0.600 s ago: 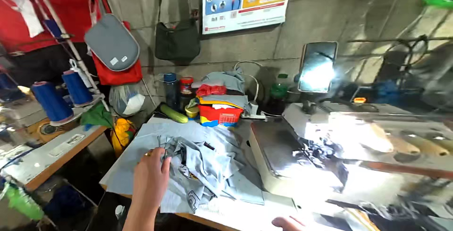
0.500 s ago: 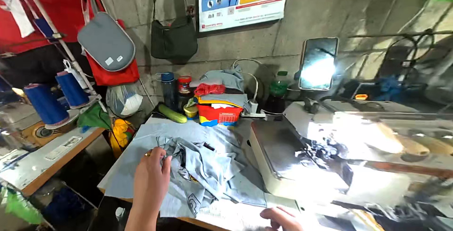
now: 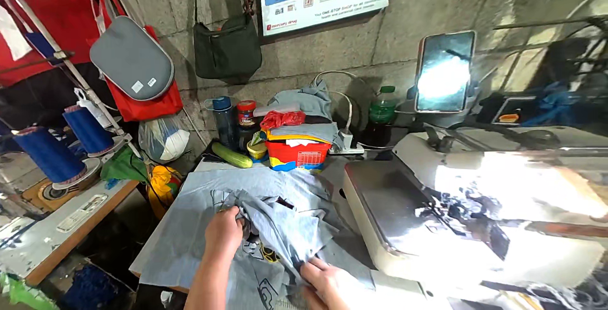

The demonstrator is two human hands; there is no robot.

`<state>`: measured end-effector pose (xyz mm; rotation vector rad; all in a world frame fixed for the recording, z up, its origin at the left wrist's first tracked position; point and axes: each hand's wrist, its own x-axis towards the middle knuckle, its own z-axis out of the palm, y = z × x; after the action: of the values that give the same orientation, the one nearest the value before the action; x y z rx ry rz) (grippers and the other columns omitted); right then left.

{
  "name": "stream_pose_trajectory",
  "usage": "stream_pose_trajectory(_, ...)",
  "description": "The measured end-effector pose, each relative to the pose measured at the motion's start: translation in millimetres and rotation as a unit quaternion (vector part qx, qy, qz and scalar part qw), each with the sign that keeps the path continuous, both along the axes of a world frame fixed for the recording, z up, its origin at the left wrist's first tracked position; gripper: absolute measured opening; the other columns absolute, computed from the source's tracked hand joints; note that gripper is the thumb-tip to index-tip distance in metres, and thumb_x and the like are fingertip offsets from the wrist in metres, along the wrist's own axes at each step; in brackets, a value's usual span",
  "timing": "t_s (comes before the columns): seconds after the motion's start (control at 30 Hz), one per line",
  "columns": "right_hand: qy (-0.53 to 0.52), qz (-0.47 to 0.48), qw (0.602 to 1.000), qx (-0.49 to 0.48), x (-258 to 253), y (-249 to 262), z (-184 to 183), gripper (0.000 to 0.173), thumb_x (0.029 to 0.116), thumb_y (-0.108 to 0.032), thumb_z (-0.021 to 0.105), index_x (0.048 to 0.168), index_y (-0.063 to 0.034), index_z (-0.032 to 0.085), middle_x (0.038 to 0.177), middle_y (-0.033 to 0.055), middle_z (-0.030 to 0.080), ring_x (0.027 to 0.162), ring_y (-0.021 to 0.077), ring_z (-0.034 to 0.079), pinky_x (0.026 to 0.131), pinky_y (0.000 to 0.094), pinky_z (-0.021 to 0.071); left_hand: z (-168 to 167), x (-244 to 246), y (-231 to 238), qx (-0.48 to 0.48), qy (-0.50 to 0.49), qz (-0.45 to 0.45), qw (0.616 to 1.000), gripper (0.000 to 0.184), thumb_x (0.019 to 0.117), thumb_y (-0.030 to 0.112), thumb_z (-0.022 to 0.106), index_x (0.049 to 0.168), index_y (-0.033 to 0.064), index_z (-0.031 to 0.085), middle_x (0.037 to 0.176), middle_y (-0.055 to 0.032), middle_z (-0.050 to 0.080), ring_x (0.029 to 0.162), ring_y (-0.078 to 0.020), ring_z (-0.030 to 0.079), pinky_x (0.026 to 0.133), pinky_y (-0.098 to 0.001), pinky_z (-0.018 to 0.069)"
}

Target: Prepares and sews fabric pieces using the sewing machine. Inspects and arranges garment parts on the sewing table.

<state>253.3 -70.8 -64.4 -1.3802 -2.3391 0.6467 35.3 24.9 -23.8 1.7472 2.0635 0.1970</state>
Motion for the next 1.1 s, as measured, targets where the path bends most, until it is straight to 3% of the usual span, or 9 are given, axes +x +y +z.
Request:
stream_pose_trajectory(0.07,0.032,0.012,0.999,-0.006,19,-9,-1,0.02,0.0964,-0.009,0.06,0.098,0.0083,0.069,0.099,0.0288,0.069,0.088,0.0451,0.071,0.076,0.0607,0.0561,-4,8,-14,0.146,-0.045,-0.02,0.988,0.029,0.1044,0.012,0.052,0.125,0.0011,0.068,0.118,-0.0216,0.07,0.114,-0.0362,0.066,0.1,-0.0547,0.0501)
stream_pose_trajectory(0.2,0.154,-0.025,0.983,-0.094,62,-23,2,0.028,0.1014,-0.019,0.061,0.112,0.0063,0.068,0.097,0.0192,0.071,0.086,0.0278,0.07,0.081,0.0463,0.0568,-14,56,-60,0.515,-0.11,-0.184,0.83,0.017,0.0886,0.004,0.061,0.092,0.0038,0.077,0.09,-0.0127,0.074,0.084,-0.0269,0.074,0.073,-0.0446,0.0609)
stream_pose_trajectory(0.27,0.287,-0.079,0.949,-0.108,77,-23,-3,0.025,0.1038,-0.018,0.053,0.112,0.0031,0.063,0.088,0.0056,0.067,0.07,0.01,0.064,0.065,0.0293,0.0561,-11,77,-90,0.504,-0.113,-0.292,0.805,0.014,0.0895,0.005,0.064,0.09,0.0071,0.078,0.089,-0.01,0.074,0.087,-0.0261,0.072,0.077,-0.0424,0.0587)
stream_pose_trajectory(0.37,0.388,-0.148,0.9,-0.13,81,-23,-2,0.022,0.1059,-0.019,0.044,0.111,-0.0036,0.06,0.084,-0.0037,0.063,0.063,0.004,0.061,0.057,0.0229,0.0542,-26,89,-116,0.426,-0.101,-0.385,0.813,0.011,0.0907,0.006,0.066,0.088,0.0083,0.077,0.082,-0.0081,0.072,0.086,-0.0258,0.071,0.078,-0.0418,0.0554)
stream_pose_trajectory(0.67,0.204,-0.23,0.945,0.111,65,-19,-20,0.047,0.0932,-0.044,0.064,0.11,-0.0009,0.068,0.084,0.0055,0.066,0.068,0.0107,0.062,0.062,0.0271,0.053,-39,81,-133,0.325,-0.084,-0.419,0.844,0.013,0.0917,0.007,0.064,0.089,0.0062,0.076,0.082,-0.0111,0.072,0.083,-0.0303,0.07,0.074,-0.0454,0.0547)
stream_pose_trajectory(0.8,0.106,-0.242,0.961,0.08,63,-24,-12,0.021,0.0928,-0.018,0.062,0.099,0.0,0.071,0.087,0.0153,0.071,0.079,0.0298,0.071,0.072,0.0499,0.0578,-19,80,-123,0.284,-0.135,-0.423,0.85,0.026,0.0937,0.029,0.071,0.098,0.0037,0.077,0.093,-0.014,0.073,0.093,-0.0322,0.071,0.082,-0.0501,0.057)
stream_pose_trajectory(0.9,0.148,-0.227,0.961,0.049,70,-40,-17,0.016,0.0897,-0.011,0.059,0.092,0.0026,0.068,0.077,0.0147,0.067,0.07,0.0271,0.068,0.064,0.0456,0.054,-2,98,-90,0.442,-0.114,-0.332,0.825,0.032,0.0955,0.036,0.065,0.095,0.0052,0.075,0.098,-0.0118,0.074,0.095,-0.0276,0.072,0.083,-0.0461,0.0584)
stream_pose_trajectory(1.0,0.153,-0.224,0.962,-0.002,78,-71,-12,0.018,0.0935,-0.008,0.058,0.095,0.0062,0.069,0.079,0.0191,0.068,0.071,0.0327,0.068,0.065,0.0514,0.0542,5,129,-48,0.479,-0.071,-0.293,0.825,0.038,0.0918,0.035,0.069,0.113,0.0036,0.072,0.109,-0.0136,0.073,0.104,-0.0305,0.071,0.087,-0.0491,0.0584)
stream_pose_trajectory(1.1,0.132,-0.244,0.96,0.039,89,-86,-25,0.02,0.0967,-0.011,0.06,0.098,0.0051,0.071,0.08,0.0187,0.071,0.07,0.0336,0.07,0.066,0.0539,0.0565,23,169,-26,0.282,0.009,-0.272,0.92,0.073,0.0926,0.052,0.07,0.146,0.0054,0.054,0.139,-0.0189,0.061,0.127,-0.0371,0.058,0.098,-0.0552,0.0493)
